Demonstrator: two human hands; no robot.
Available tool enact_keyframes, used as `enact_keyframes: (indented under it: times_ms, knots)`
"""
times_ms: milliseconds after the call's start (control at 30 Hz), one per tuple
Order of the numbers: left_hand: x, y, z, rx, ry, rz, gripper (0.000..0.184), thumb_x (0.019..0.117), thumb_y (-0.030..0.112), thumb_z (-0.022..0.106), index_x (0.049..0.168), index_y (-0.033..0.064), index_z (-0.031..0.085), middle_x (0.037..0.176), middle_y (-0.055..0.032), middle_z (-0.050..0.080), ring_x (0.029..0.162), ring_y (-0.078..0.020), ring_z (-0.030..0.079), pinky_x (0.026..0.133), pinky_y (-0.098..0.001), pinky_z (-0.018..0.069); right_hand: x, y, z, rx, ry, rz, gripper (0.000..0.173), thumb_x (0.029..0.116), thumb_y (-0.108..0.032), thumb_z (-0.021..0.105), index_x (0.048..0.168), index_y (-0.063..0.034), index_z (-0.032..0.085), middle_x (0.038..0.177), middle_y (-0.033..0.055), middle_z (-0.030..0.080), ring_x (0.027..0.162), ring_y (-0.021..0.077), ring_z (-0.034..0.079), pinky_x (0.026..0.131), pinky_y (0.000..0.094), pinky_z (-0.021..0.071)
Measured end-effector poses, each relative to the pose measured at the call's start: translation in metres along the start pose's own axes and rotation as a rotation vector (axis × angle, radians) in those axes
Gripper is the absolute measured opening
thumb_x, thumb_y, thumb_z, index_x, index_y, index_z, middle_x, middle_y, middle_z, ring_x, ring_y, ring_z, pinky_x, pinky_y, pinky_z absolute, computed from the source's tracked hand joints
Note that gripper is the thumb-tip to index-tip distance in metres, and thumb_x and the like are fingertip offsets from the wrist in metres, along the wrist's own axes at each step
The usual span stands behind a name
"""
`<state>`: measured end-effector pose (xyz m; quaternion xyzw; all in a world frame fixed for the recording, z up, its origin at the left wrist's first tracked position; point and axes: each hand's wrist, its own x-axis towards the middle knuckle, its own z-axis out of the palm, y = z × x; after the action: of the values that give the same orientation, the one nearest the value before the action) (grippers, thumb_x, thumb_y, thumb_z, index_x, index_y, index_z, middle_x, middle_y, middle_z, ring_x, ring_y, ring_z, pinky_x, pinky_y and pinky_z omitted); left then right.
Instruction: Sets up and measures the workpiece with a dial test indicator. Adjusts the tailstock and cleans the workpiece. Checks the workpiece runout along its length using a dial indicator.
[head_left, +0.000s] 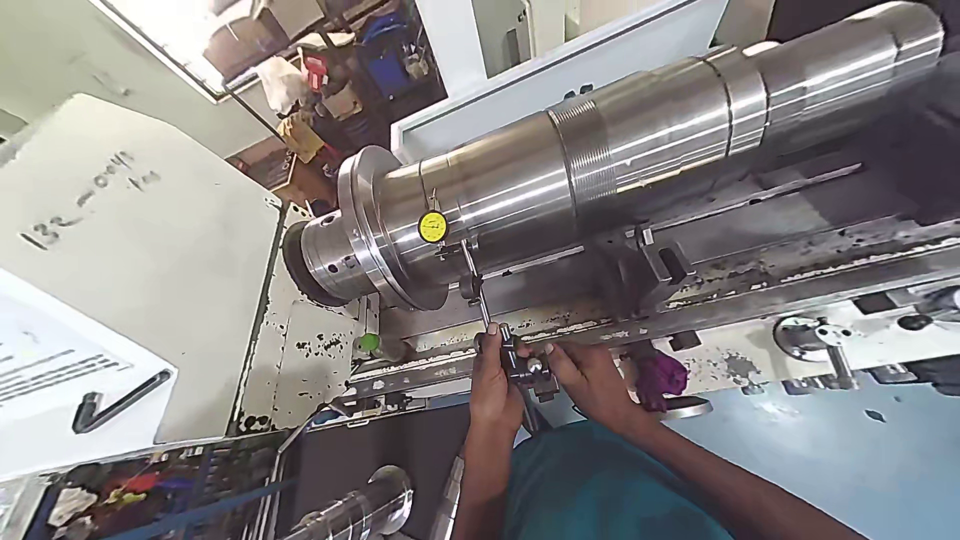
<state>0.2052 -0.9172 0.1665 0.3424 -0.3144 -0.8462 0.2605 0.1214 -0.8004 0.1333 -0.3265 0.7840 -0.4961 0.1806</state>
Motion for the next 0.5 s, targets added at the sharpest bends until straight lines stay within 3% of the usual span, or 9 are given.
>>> enact_keyframes:
  times_ms: [200, 300, 367, 433, 500]
  knots:
    - [0.000, -0.001, 0.000, 0.030, 0.031, 0.011, 0.036, 0.1119, 0.029, 0.037, 0.093, 0.0067, 0.058, 0.071, -0.0053, 0.063, 0.068, -0.0163, 0.067, 0.069, -0.0322, 0.0595, 0.002, -0.011, 0.000, 0.259, -0.112, 0.287, 0.044, 0.1023, -0.037, 0.039, 0.067, -0.0186, 0.059, 0.056, -0.0099, 0.046, 0.050, 0.0040, 0.046, 0.050, 0.0297, 0.0404]
    - [0.001, -0.001, 0.002, 0.036, 0.048, 0.013, 0.039, 0.1121, 0.030, 0.036, 0.091, 0.0057, 0.057, 0.069, -0.0059, 0.063, 0.066, -0.0168, 0.066, 0.067, -0.0326, 0.0596, 0.002, -0.014, -0.005, 0.280, -0.156, 0.297, 0.045, 0.1040, -0.037, 0.037, 0.073, -0.0167, 0.062, 0.057, -0.0085, 0.047, 0.048, 0.0046, 0.045, 0.049, 0.0286, 0.0405]
    - [0.001, -0.002, 0.003, 0.042, 0.049, 0.017, 0.040, 0.1123, 0.031, 0.035, 0.090, 0.0051, 0.057, 0.069, -0.0064, 0.063, 0.065, -0.0168, 0.066, 0.066, -0.0324, 0.0596, -0.003, -0.004, -0.004, 0.161, -0.104, 0.051, 0.048, 0.1083, -0.041, 0.036, 0.085, -0.0118, 0.066, 0.063, -0.0052, 0.053, 0.052, 0.0053, 0.051, 0.050, 0.0273, 0.0453]
    - [0.001, -0.002, 0.003, 0.051, 0.050, 0.027, 0.042, 0.1124, 0.031, 0.035, 0.089, 0.0045, 0.058, 0.070, -0.0069, 0.063, 0.065, -0.0167, 0.066, 0.066, -0.0314, 0.0595, -0.001, 0.014, -0.002, -0.038, -0.007, -0.312, 0.059, 0.1092, -0.050, 0.032, 0.097, -0.0046, 0.066, 0.080, 0.0065, 0.063, 0.068, 0.0164, 0.063, 0.057, 0.0361, 0.0534]
    - [0.001, -0.003, 0.002, 0.051, 0.043, 0.034, 0.041, 0.1123, 0.030, 0.035, 0.089, 0.0045, 0.058, 0.070, -0.0067, 0.063, 0.066, -0.0167, 0.066, 0.068, -0.0318, 0.0592, 0.008, 0.031, 0.003, -0.164, 0.065, -0.524, 0.073, 0.1064, -0.062, 0.024, 0.095, -0.0031, 0.065, 0.086, 0.0146, 0.063, 0.073, 0.0259, 0.065, 0.058, 0.0417, 0.0543]
